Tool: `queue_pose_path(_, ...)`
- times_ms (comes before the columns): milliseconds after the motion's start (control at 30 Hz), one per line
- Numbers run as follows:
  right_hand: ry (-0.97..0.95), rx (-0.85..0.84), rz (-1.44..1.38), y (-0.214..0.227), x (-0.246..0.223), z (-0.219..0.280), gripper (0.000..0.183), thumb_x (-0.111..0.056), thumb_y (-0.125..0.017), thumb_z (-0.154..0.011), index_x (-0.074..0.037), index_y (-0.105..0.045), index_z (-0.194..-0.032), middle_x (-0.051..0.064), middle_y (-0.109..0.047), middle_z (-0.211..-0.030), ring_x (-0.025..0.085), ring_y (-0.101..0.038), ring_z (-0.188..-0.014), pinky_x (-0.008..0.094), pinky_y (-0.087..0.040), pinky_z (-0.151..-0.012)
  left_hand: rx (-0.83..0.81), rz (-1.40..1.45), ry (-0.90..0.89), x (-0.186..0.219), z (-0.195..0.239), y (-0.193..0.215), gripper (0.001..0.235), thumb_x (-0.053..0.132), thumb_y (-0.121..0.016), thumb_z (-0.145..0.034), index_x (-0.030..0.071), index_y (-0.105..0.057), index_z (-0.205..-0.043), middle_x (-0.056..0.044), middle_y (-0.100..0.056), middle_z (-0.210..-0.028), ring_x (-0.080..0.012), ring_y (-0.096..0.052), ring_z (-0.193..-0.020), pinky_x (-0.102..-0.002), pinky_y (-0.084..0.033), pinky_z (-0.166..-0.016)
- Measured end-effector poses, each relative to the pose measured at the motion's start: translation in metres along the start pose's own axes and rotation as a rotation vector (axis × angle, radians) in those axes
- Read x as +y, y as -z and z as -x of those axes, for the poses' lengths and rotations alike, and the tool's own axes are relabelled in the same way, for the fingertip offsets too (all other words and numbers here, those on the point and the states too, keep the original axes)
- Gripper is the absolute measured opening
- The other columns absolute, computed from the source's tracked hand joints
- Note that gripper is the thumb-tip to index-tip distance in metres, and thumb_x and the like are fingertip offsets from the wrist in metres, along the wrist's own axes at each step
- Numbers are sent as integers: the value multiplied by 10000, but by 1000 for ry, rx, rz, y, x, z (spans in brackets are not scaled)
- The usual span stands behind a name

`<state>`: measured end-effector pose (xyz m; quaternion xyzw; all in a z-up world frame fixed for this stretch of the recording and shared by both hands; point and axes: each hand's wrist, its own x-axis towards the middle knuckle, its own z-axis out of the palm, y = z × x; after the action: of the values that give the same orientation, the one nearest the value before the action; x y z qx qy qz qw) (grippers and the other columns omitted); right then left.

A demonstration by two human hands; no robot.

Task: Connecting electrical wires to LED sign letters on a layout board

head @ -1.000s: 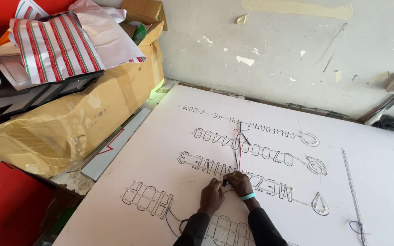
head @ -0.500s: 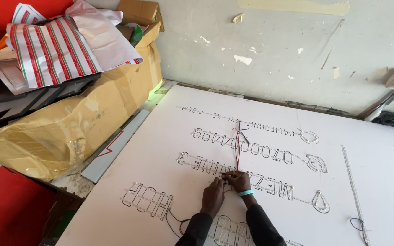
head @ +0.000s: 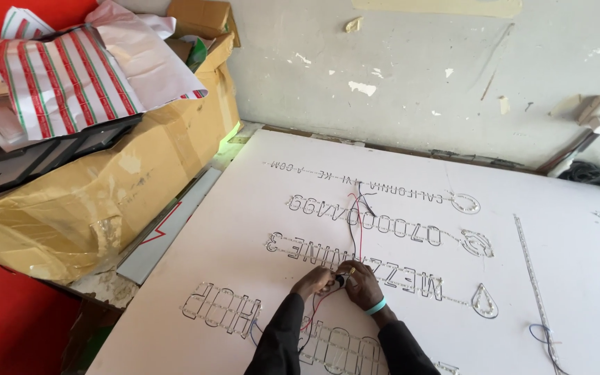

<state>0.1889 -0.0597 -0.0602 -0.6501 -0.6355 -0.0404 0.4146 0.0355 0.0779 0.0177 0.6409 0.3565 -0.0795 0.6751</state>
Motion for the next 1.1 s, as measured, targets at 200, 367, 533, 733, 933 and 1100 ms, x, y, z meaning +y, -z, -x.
queue_pose_path(200,46,71,-42,12,-19,-5,256,-240,-892,-974,-95,-837,-1177,111,-794,-1238,310,-768,-1163,455,-664,-972,93,-128,-22,-8,-8,-8,229,193,-422,-1071,136,-639,-1026,-13,-553,-846,-138,-429,-741,-299,-367,-635)
queue_pose_path(367,112,81,17,9,-9,-7,215,-221,-646,-1132,-97,-783,-1023,91,-801,-1066,291,-748,-993,428,-636,-820,140,-73,-227,-32,-11,-11,248,137,-465,-1010,161,-698,-930,-7,-604,-939,-164,-477,-837,-338,-321,-718)
queue_pose_path(533,-418,38,-169,-8,0,-15,296,-358,-785,-1029,-114,-813,-864,7,-823,-938,180,-782,-823,375,-577,-729,430,-535,-503,-53,2,-41,399,399,-511,-1092,67,-731,-1060,-223,-818,-1070,-419,-748,-965,-530,-530,-801)
queue_pose_path(733,-463,27,-120,-26,26,-22,332,-416,-888,-946,-88,-896,-897,36,-828,-902,233,-791,-772,403,-592,-662,749,-735,-732,-69,-7,-57,338,239,-590,-1123,33,-659,-1382,-171,-833,-976,-337,-796,-712,-428,-629,-585)
queue_pose_path(933,-512,34,-198,-25,26,-23,129,-213,-910,-904,-105,-955,-957,19,-854,-903,182,-795,-791,354,-649,-717,784,-852,-853,-81,-23,-50,458,167,-712,-1121,34,-617,-1548,-152,-844,-1035,-305,-808,-726,-386,-641,-559)
queue_pose_path(1100,-601,10,-448,4,0,-22,378,-255,-827,-1005,-142,-850,-1366,-16,-782,-884,130,-727,-831,300,-621,-788,590,-759,-624,-75,-27,-36,345,253,-669,-1127,38,-736,-1389,-200,-857,-1127,-403,-824,-949,-518,-651,-786)
